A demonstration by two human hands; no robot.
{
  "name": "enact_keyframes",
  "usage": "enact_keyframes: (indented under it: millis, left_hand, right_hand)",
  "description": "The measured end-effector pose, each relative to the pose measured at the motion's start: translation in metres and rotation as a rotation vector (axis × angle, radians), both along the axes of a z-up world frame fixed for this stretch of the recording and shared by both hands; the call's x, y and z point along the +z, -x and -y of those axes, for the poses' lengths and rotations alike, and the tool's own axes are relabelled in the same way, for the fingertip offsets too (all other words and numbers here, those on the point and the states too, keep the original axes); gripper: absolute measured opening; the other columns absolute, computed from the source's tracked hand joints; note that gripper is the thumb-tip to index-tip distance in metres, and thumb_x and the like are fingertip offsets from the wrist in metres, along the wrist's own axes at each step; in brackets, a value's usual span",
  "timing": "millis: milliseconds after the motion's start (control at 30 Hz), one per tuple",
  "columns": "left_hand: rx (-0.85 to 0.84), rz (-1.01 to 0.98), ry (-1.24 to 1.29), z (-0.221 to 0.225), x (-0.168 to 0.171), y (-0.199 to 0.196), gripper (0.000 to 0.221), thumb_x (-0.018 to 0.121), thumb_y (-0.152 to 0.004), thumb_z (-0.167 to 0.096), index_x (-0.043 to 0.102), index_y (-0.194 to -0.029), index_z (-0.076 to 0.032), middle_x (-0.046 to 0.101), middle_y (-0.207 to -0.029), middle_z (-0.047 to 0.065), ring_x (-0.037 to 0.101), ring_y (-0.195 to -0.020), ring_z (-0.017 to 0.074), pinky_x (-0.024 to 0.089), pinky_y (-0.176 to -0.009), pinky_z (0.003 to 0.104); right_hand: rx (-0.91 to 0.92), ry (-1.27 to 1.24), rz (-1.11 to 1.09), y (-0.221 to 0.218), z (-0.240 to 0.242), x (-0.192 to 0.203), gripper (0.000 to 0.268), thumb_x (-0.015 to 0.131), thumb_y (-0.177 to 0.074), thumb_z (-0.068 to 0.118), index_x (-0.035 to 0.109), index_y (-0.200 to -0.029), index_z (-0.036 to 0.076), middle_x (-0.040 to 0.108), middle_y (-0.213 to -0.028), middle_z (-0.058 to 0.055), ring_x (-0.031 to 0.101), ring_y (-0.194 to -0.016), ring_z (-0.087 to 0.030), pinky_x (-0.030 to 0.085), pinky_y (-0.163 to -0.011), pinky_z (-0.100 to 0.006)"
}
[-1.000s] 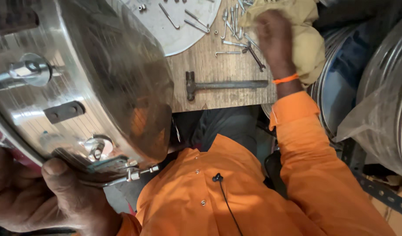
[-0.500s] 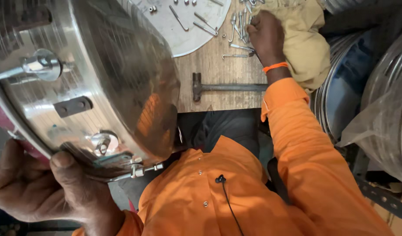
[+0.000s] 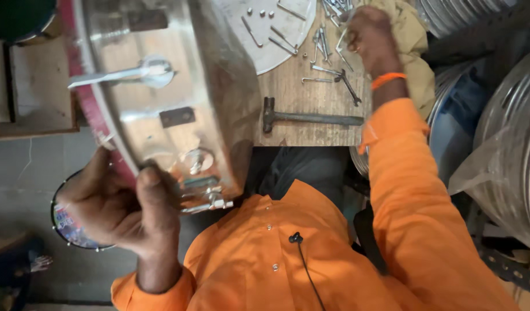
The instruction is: The person repairs a snare drum by attaching and tightening hardware components using a wrench and a hammer.
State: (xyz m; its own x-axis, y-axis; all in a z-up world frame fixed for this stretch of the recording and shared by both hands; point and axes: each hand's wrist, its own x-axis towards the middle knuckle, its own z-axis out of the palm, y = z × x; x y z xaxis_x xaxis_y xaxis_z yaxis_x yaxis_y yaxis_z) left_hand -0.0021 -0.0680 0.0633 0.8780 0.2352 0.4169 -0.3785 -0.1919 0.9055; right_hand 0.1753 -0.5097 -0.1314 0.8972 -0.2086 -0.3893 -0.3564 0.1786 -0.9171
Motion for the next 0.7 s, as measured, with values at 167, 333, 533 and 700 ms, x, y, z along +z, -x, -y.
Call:
enact_keyframes:
  millis: [167, 333, 533, 700]
  left_hand:
    - [0.01, 0.095, -0.002, 0.014, -0.006, -0.006, 0.043, 0.075, -0.108, -0.018, 0.049, -0.133, 0.005, 0.059, -0.08, 0.002, 0.049, -0.054, 0.0048, 0.038, -0.052, 0.021]
    - [-0.007, 0.0, -0.031, 0.013, -0.01, 0.006, 0.04, 0.073, -0.111, -0.01, 0.049, -0.138, 0.007, 0.055, -0.09, 0.0, 0.045, -0.066, 0.0037, 0.035, -0.059, 0.018]
    - [-0.024, 0.01, -0.006, 0.008, -0.012, 0.001, 0.049, 0.076, -0.106, -0.006, 0.05, -0.147, 0.001, 0.055, -0.084, -0.003, 0.05, -0.069, 0.002, 0.04, -0.062, 0.017]
    - [-0.043, -0.034, 0.075, 0.001, -0.013, 0.008, 0.055, 0.079, -0.096, -0.005, 0.05, -0.143, 0.0, 0.055, -0.09, -0.004, 0.053, -0.076, 0.003, 0.044, -0.068, 0.018]
  right_hand:
    - [0.197, -0.241, 0.433, 0.065, -0.009, 0.081, 0.008, 0.064, -0.106, -0.004, 0.064, -0.114, -0.003, 0.071, -0.099, -0.014, 0.071, -0.082, -0.018, 0.058, -0.068, -0.03]
    - [0.295, -0.125, 0.677, 0.109, -0.067, 0.149, 0.011, 0.07, -0.104, -0.007, 0.064, -0.112, -0.001, 0.072, -0.1, -0.014, 0.076, -0.088, -0.022, 0.064, -0.069, -0.032]
    - [0.263, 0.065, 0.833, 0.148, -0.148, 0.19, 0.016, 0.074, -0.096, -0.009, 0.068, -0.112, -0.006, 0.066, -0.093, -0.007, 0.063, -0.073, -0.01, 0.055, -0.06, -0.023]
    - [0.309, 0.091, 0.826, 0.16, -0.222, 0.224, 0.016, 0.073, -0.096, -0.007, 0.069, -0.111, -0.003, 0.067, -0.104, -0.004, 0.063, -0.081, -0.008, 0.056, -0.073, -0.021]
